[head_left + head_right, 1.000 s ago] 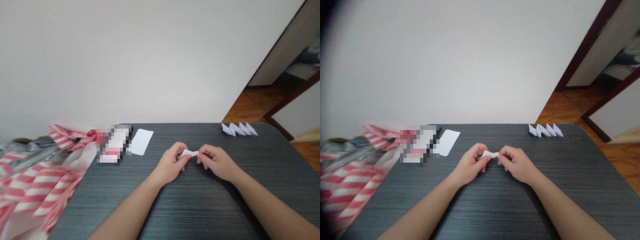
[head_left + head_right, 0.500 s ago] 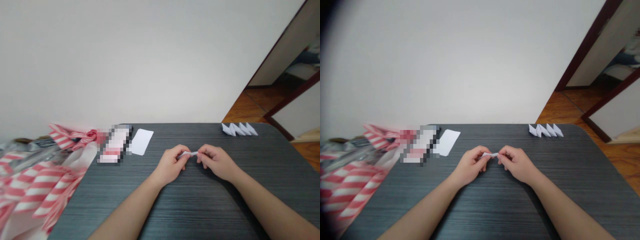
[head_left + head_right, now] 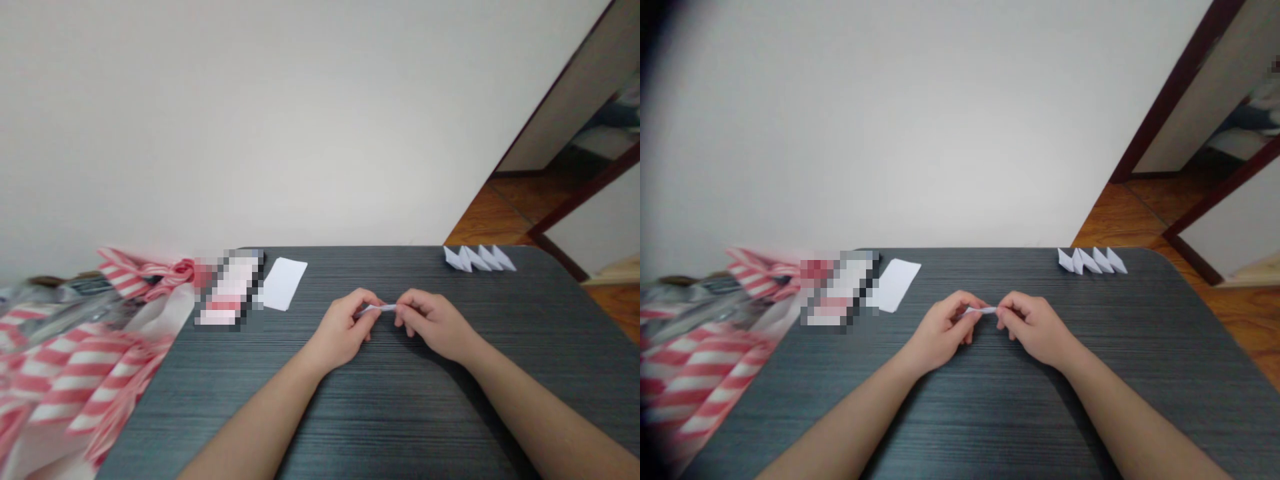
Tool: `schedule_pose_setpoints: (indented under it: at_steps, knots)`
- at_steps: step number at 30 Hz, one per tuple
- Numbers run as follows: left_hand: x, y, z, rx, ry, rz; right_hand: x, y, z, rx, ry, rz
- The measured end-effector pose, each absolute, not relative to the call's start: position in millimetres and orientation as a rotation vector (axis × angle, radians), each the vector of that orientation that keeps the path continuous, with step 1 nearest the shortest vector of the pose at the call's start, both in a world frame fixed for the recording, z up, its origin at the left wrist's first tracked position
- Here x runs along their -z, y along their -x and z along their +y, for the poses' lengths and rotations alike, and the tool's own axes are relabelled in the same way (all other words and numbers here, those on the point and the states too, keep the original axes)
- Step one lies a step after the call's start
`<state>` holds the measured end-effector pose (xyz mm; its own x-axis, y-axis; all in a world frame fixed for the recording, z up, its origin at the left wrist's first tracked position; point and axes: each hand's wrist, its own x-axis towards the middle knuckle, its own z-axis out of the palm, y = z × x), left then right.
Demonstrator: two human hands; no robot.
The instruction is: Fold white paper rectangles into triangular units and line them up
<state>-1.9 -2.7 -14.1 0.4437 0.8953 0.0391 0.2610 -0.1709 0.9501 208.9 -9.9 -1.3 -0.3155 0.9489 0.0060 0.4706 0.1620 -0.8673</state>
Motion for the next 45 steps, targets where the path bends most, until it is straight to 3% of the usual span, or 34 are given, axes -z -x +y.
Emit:
schedule_pose_setpoints:
  at_steps: [22,31,45]
  knots:
    - [7,1,-1,-0.766,-1.787,1.030,18,-204,-10,-1.150,1.277,-1.669]
    - [5,-1,-2,-0.792,-1.578,1.099,13,-203,-11,-0.503,1.059,-2.034]
    - [7,0,0,-0.827,-1.536,1.112,17,-204,-12,-0.435,1.014,-2.070]
